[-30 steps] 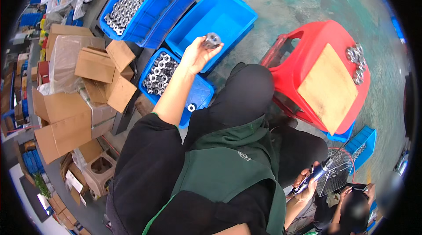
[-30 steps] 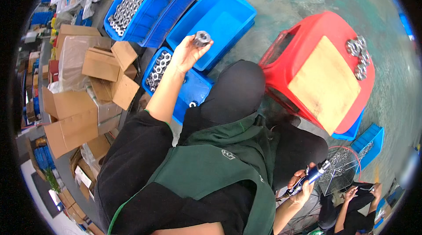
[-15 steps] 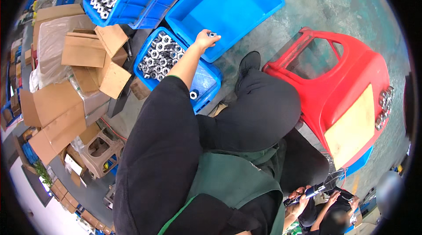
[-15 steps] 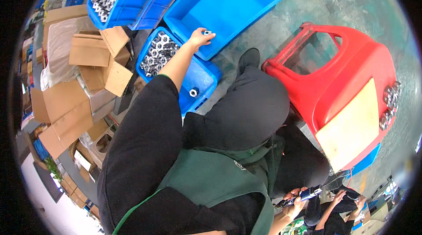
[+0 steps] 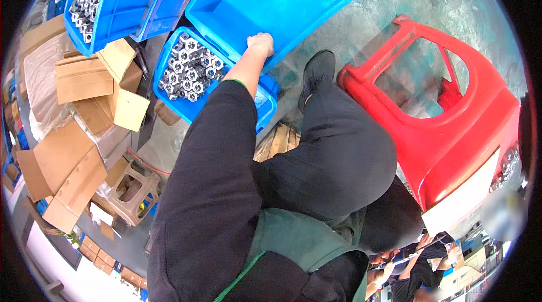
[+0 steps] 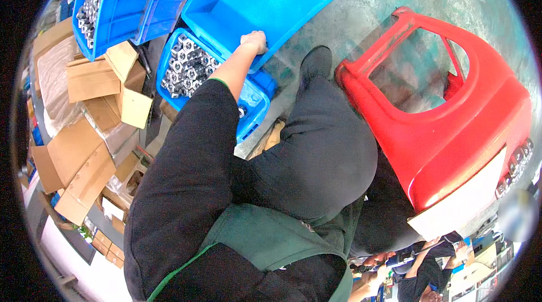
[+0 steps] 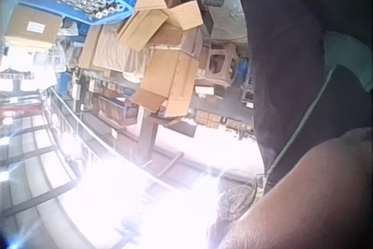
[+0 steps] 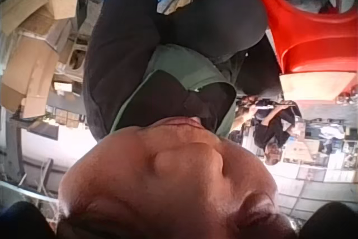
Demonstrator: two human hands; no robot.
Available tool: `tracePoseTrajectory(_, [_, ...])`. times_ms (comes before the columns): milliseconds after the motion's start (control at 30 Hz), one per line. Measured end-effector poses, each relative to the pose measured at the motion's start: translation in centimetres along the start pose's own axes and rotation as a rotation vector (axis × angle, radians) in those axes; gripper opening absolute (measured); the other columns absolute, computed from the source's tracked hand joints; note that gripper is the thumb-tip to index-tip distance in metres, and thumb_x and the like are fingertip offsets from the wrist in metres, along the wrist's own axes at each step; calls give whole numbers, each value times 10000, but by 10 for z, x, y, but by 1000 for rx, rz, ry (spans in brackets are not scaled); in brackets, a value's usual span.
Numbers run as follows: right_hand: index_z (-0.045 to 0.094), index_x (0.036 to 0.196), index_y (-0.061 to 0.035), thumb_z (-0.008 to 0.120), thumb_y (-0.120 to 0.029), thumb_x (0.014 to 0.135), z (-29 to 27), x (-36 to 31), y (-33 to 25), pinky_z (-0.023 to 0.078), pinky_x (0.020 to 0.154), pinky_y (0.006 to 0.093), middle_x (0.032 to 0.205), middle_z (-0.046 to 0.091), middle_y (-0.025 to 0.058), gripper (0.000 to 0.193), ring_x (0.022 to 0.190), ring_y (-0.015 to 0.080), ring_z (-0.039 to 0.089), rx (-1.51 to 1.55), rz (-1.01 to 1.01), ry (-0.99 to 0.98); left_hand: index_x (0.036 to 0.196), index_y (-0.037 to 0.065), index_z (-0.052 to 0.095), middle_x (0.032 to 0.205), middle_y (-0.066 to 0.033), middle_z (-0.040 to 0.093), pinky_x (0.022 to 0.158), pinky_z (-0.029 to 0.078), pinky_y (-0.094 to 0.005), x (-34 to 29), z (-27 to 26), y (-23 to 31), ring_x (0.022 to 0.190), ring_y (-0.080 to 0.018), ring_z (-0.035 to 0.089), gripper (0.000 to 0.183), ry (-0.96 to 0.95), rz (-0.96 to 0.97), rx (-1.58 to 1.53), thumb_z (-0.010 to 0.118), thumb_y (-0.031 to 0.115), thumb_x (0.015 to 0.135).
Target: Using a rotary tool to deburr or finish internal surfaces of metal industrial components.
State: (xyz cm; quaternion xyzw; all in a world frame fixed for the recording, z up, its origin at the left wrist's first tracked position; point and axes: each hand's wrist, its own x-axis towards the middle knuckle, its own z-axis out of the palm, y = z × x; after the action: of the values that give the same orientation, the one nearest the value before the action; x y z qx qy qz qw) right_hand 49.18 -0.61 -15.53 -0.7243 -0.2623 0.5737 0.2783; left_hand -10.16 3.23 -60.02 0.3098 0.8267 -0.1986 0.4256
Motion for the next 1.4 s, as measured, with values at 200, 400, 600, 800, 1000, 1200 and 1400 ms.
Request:
tracePoseTrajectory(200, [469, 1208, -99, 777, -339, 772, -13, 13, 2, 432, 523, 255, 864, 510, 32, 585, 645, 131, 508, 43, 8, -138, 1175, 94, 637, 1198, -130, 630, 903, 481, -412, -24, -39, -13, 1172, -275, 568, 376, -238, 157, 190, 568, 284, 858])
tracePoseTrajectory(400, [466, 1199, -94, 782, -346, 765, -18, 33, 14, 431, 511, 254, 862, 501, 34, 592, 635, 131, 505, 133, -8, -324, 1137, 110, 646, 1169, -142, 628, 921, 481, -438, -44, -30, -39, 1077, -316, 597, 339, 432, 398, -245, 554, 234, 835])
tracePoseTrajectory(600, [456, 1179, -63, 851, -391, 665, 1, 31, 14, 498, 476, 267, 860, 495, 54, 726, 644, 162, 560, 93, -79, -273, 1130, 72, 643, 1108, -134, 654, 878, 498, -374, -142, -54, 24, 963, -257, 645, 325, 554, 529, -806, 618, 194, 830])
tracePoseTrajectory(800, [391, 1283, 13, 854, -293, 658, -14, 44, 21, 515, 478, 313, 841, 536, 99, 836, 603, 198, 568, 195, -82, -408, 1110, 37, 644, 1070, -108, 669, 825, 513, -317, -232, -124, 61, 926, -192, 651, 242, 765, 755, -960, 584, 80, 880])
tracePoseTrajectory(1000, [355, 1350, 44, 866, -262, 631, -17, 50, 35, 486, 430, 291, 741, 540, 103, 933, 494, 195, 549, 358, -179, -476, 1135, 20, 620, 1101, -87, 648, 843, 491, -286, -336, -206, 148, 954, -172, 637, 240, 743, 1106, -1072, 572, 38, 901])
tracePoseTrajectory(1200, [320, 1363, 42, 840, -238, 682, -22, 58, 49, 465, 378, 290, 745, 508, 91, 901, 483, 176, 533, 579, -258, -588, 1160, 53, 628, 1078, -94, 637, 876, 492, -306, -398, -230, 239, 984, -173, 628, 286, 842, 1407, -527, 605, 100, 878])
tracePoseTrajectory(1400, [297, 1373, 53, 833, -256, 708, -50, 56, 64, 463, 368, 283, 722, 474, 79, 908, 474, 160, 501, 653, -291, -552, 1102, 50, 642, 1101, -155, 639, 849, 510, -358, -318, -213, 217, 966, -274, 642, 272, 1085, 1050, -274, 611, 146, 850])
